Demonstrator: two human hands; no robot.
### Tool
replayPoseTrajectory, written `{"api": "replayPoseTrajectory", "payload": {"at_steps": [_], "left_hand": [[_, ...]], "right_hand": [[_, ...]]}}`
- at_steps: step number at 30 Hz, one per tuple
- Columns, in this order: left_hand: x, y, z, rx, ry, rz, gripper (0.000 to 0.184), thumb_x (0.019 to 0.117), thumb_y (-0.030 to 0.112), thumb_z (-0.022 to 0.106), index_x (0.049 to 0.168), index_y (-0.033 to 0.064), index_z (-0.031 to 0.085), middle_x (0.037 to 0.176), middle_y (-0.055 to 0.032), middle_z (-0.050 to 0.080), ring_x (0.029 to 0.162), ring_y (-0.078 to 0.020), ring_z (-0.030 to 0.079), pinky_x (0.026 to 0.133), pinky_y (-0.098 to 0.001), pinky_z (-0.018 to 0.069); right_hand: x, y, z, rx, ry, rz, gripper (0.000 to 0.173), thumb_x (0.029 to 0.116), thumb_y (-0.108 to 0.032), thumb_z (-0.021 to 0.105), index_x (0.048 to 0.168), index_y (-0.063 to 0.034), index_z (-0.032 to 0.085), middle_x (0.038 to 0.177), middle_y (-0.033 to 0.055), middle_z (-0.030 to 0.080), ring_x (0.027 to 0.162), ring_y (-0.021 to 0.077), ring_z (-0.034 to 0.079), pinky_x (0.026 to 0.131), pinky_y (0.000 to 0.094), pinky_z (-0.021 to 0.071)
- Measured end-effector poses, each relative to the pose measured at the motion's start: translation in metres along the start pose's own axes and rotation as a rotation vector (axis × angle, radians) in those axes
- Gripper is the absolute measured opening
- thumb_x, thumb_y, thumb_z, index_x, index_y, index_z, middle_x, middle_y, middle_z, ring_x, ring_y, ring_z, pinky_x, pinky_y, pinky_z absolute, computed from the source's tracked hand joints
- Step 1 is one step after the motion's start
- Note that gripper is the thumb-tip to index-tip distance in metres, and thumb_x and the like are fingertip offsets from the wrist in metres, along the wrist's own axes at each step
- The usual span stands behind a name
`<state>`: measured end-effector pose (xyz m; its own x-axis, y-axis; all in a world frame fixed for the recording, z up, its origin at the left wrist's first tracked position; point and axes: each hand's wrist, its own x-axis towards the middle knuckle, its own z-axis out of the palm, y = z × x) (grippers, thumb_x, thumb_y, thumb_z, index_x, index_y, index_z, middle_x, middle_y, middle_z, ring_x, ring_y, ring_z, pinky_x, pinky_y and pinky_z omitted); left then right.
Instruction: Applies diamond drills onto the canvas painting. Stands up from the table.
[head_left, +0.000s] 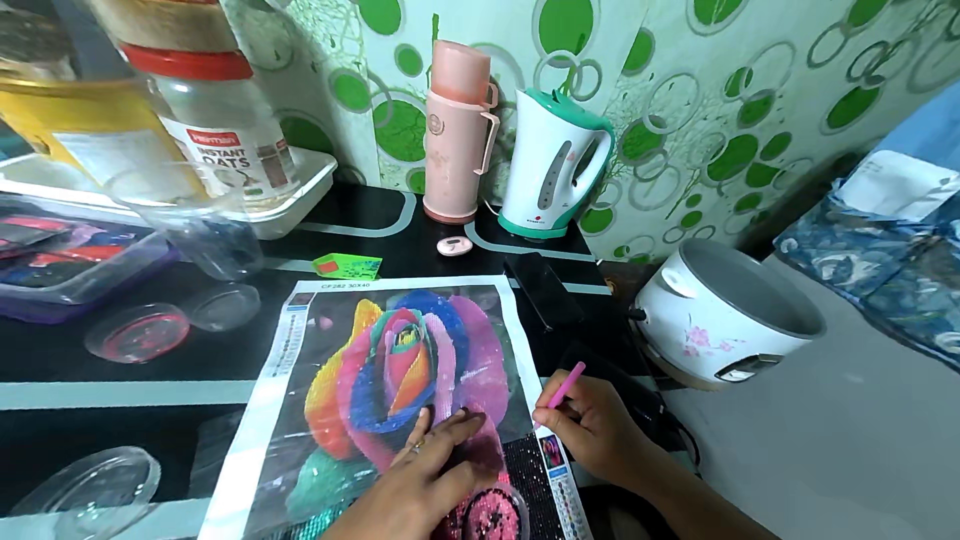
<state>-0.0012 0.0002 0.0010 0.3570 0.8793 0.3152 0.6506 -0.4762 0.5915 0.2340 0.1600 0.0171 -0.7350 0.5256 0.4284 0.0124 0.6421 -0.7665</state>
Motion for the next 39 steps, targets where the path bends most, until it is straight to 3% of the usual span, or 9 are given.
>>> {"api": "replayPoseTrajectory", "payload": {"at_steps": [6,9,11,13,15,16,20,24,39], "left_hand": [[0.0,0.001,0.0,0.017,0.008,0.002,0.06,0.0808,0.06,0.076,0.122,0.0162,0.069,0.15,-0.0243,0.049,0.147,-0.0407,0.039,0.12,-0.0695,0.0184],[-0.001,0.0,0.002,0.036,0.024,0.011,0.062,0.0813,0.065,0.073,0.122,0.0173,0.068,0.15,-0.0229,0.05,0.147,-0.0386,0.04,0.12,-0.0685,0.0198],[-0.001,-0.002,0.003,0.039,0.026,0.019,0.063,0.0817,0.066,0.072,0.123,0.0181,0.067,0.15,-0.022,0.049,0.147,-0.0372,0.04,0.12,-0.0688,0.0197],[-0.001,-0.002,0.003,0.036,0.029,0.024,0.062,0.0815,0.065,0.073,0.122,0.0181,0.067,0.15,-0.0214,0.049,0.147,-0.0364,0.04,0.12,-0.069,0.0194],[0.0,-0.001,0.003,0.033,0.04,0.029,0.061,0.0818,0.064,0.074,0.121,0.0175,0.067,0.15,-0.0208,0.05,0.147,-0.0356,0.04,0.12,-0.0687,0.0199],[0.0,-0.001,0.003,0.037,0.039,0.029,0.061,0.0822,0.064,0.073,0.121,0.0172,0.067,0.15,-0.0201,0.05,0.147,-0.0347,0.04,0.121,-0.068,0.0204],[0.0,-0.002,0.004,0.041,0.051,0.038,0.061,0.0823,0.064,0.073,0.118,0.0141,0.066,0.149,-0.0209,0.051,0.146,-0.0353,0.041,0.12,-0.0681,0.0218],[0.0,-0.001,0.003,0.044,0.044,0.034,0.063,0.0833,0.064,0.072,0.119,0.0132,0.067,0.149,-0.0206,0.051,0.147,-0.0357,0.04,0.121,-0.068,0.0208],[0.001,0.001,0.001,0.025,0.043,0.029,0.061,0.0824,0.062,0.074,0.119,0.0145,0.066,0.149,-0.0211,0.051,0.147,-0.0345,0.041,0.121,-0.0681,0.0208]], "right_hand": [[0.0,-0.001,0.0,-0.014,0.0,-0.004,0.013,0.0982,-0.013,0.064,0.095,-0.0005,0.064,0.08,0.0013,0.065,0.066,-0.0033,0.058,0.06,0.0112,0.0495],[-0.001,-0.003,0.004,0.026,0.084,-0.081,0.01,0.0981,-0.012,0.065,0.097,-0.0018,0.063,0.084,0.0002,0.067,0.07,-0.0032,0.06,0.064,0.012,0.0527],[-0.002,-0.009,0.008,0.088,0.12,-0.144,0.008,0.0998,-0.013,0.064,0.1,-0.0054,0.062,0.088,-0.0009,0.069,0.076,-0.0014,0.064,0.07,0.0149,0.0565],[-0.005,-0.019,0.016,0.194,0.075,-0.173,0.008,0.1008,-0.017,0.064,0.102,-0.0092,0.063,0.09,-0.0024,0.069,0.084,0.0023,0.068,0.084,0.0248,0.0594],[-0.007,-0.027,0.026,0.247,-0.01,-0.186,0.01,0.1005,-0.019,0.065,0.102,-0.0094,0.063,0.089,-0.0014,0.069,0.088,0.0046,0.069,0.098,0.0353,0.0573],[-0.008,-0.029,0.032,0.255,-0.05,-0.189,0.012,0.1005,-0.02,0.065,0.101,-0.0083,0.063,0.089,-0.0001,0.068,0.088,0.0054,0.069,0.1,0.0371,0.0566],[-0.007,-0.028,0.045,0.247,-0.138,-0.205,0.014,0.099,-0.017,0.066,0.097,-0.0025,0.064,0.088,0.0047,0.067,0.084,0.0072,0.067,0.088,0.0301,0.0575],[-0.007,-0.028,0.046,0.158,-0.133,-0.211,0.017,0.0999,-0.02,0.065,0.096,-0.0033,0.063,0.087,0.0048,0.066,0.084,0.0063,0.065,0.081,0.0233,0.056],[-0.007,-0.029,0.041,0.186,-0.112,-0.198,0.015,0.1006,-0.021,0.065,0.1,-0.0061,0.063,0.09,0.002,0.067,0.085,0.0045,0.067,0.084,0.0251,0.0586]]}}
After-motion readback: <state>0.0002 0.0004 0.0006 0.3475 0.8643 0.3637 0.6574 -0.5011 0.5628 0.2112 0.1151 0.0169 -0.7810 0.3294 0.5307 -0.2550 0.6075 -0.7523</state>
